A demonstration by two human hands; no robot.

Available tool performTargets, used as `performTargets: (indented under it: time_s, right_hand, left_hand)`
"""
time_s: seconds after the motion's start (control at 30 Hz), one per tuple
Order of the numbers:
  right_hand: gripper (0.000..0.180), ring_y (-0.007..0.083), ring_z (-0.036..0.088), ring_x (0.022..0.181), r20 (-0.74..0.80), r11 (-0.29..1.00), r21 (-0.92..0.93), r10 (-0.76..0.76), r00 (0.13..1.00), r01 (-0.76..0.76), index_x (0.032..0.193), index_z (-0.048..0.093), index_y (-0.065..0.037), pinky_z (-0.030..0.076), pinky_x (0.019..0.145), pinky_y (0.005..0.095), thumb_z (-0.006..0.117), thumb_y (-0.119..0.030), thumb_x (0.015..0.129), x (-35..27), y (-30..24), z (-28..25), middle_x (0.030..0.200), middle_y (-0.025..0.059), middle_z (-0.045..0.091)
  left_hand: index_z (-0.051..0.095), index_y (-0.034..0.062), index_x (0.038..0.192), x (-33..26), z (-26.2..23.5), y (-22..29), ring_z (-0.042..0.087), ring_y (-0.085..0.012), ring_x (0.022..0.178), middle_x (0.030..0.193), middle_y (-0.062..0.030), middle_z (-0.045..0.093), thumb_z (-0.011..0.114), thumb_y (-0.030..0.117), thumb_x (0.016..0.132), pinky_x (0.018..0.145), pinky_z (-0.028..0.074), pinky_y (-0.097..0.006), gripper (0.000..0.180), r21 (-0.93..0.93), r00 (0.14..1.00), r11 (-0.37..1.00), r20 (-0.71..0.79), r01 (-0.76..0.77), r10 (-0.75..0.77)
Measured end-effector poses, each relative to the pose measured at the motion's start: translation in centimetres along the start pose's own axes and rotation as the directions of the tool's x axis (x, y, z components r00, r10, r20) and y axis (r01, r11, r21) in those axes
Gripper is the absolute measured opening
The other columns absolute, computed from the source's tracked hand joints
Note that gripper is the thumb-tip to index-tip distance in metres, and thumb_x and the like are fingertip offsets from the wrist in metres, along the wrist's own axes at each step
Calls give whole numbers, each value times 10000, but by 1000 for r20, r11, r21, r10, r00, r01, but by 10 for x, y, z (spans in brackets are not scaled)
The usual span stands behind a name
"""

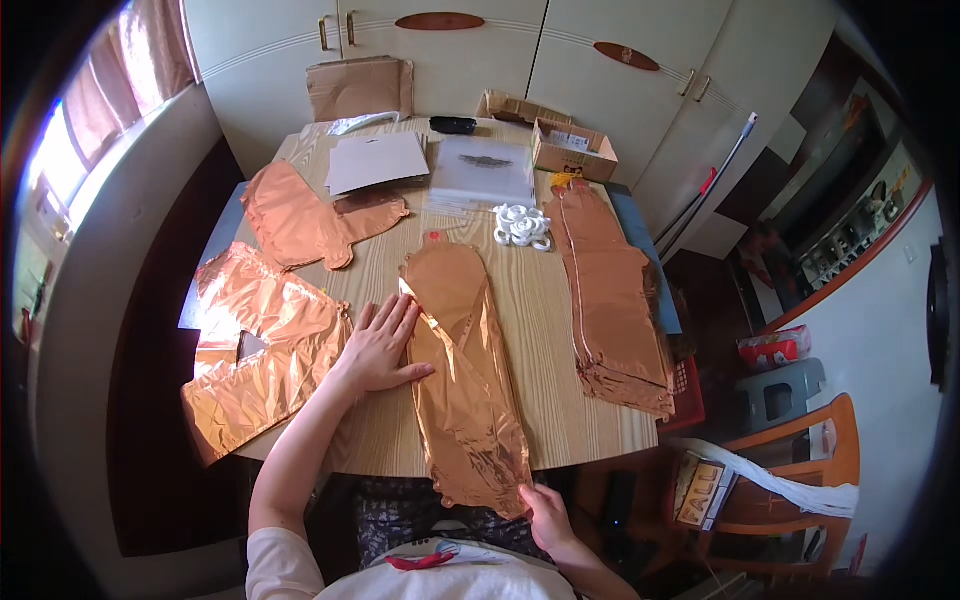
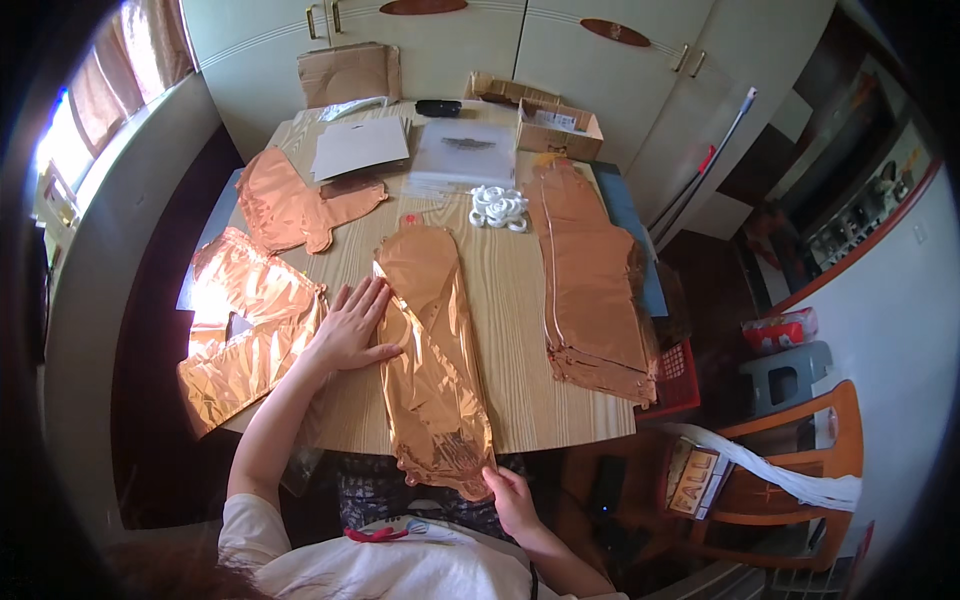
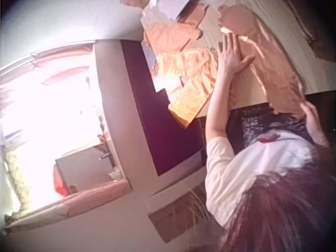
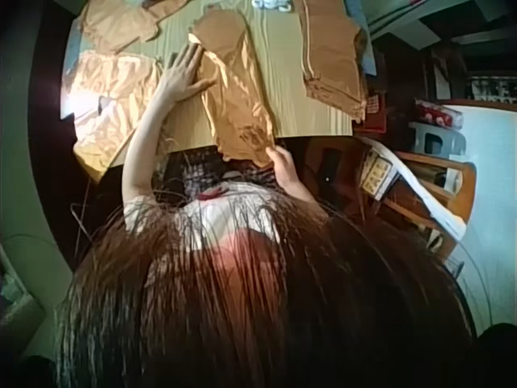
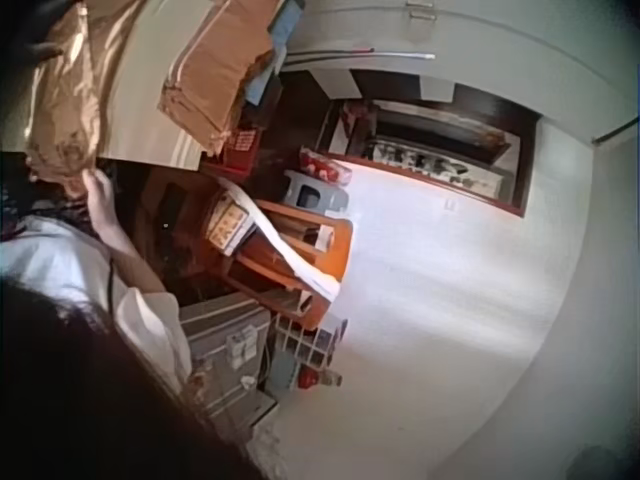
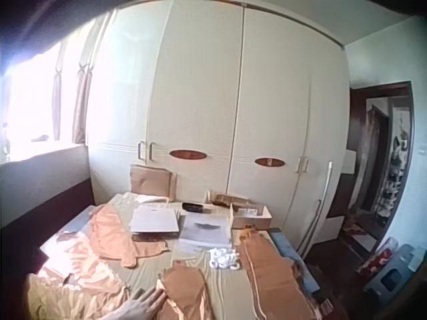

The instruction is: Folding large rose-gold foil letter balloons to a flat shape for packaging.

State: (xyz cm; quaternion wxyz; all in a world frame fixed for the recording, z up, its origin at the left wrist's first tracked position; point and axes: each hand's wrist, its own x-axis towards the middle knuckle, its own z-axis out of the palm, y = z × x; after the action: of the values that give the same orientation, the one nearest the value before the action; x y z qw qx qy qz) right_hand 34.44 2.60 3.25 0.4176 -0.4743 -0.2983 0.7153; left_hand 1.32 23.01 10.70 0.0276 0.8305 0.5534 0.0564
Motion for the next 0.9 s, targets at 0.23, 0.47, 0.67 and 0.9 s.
performTargets:
  time_s: [0.23,0.47,0.67,0.9]
  right_hand:
    - [252,126,618,860,-121,976,218,2,993,25,1024,648,19,483,788,265,527,-202,1009,0,-17,21,958,56,672]
    - [239,59,477,691,-86,991,-55,-130,988,125,830,609,-35,390,642,224,542,-187,1001,-1,-23,16,760,-34,545]
    - [248,32,402,646,-101,984,-119,-144,984,132,798,611,-62,317,583,213,559,-204,995,-4,-28,15,712,-72,492]
    - [282,15,361,668,-114,983,-141,-137,984,121,746,551,-69,307,589,203,537,-171,1008,-5,-32,19,708,-95,430]
  left_hand:
    - [229,-15,1508,0,-3,1,201,-354,1462,1561,-217,248,408,779,835,1172,136,-532,1056,3,1000,1000,5,0,0]
    - [223,-16,1509,-1,0,-3,195,-356,1465,1565,-220,239,394,788,836,1172,133,-536,1063,1,1000,1000,7,-4,4]
    - [214,-10,1513,-2,-1,-2,186,-356,1468,1569,-220,226,389,785,841,1175,127,-535,1055,6,1000,1000,18,-3,3]
    - [206,1,1518,-2,-3,-1,170,-364,1471,1570,-225,216,400,773,848,1178,124,-532,1040,1,999,1000,36,-5,5]
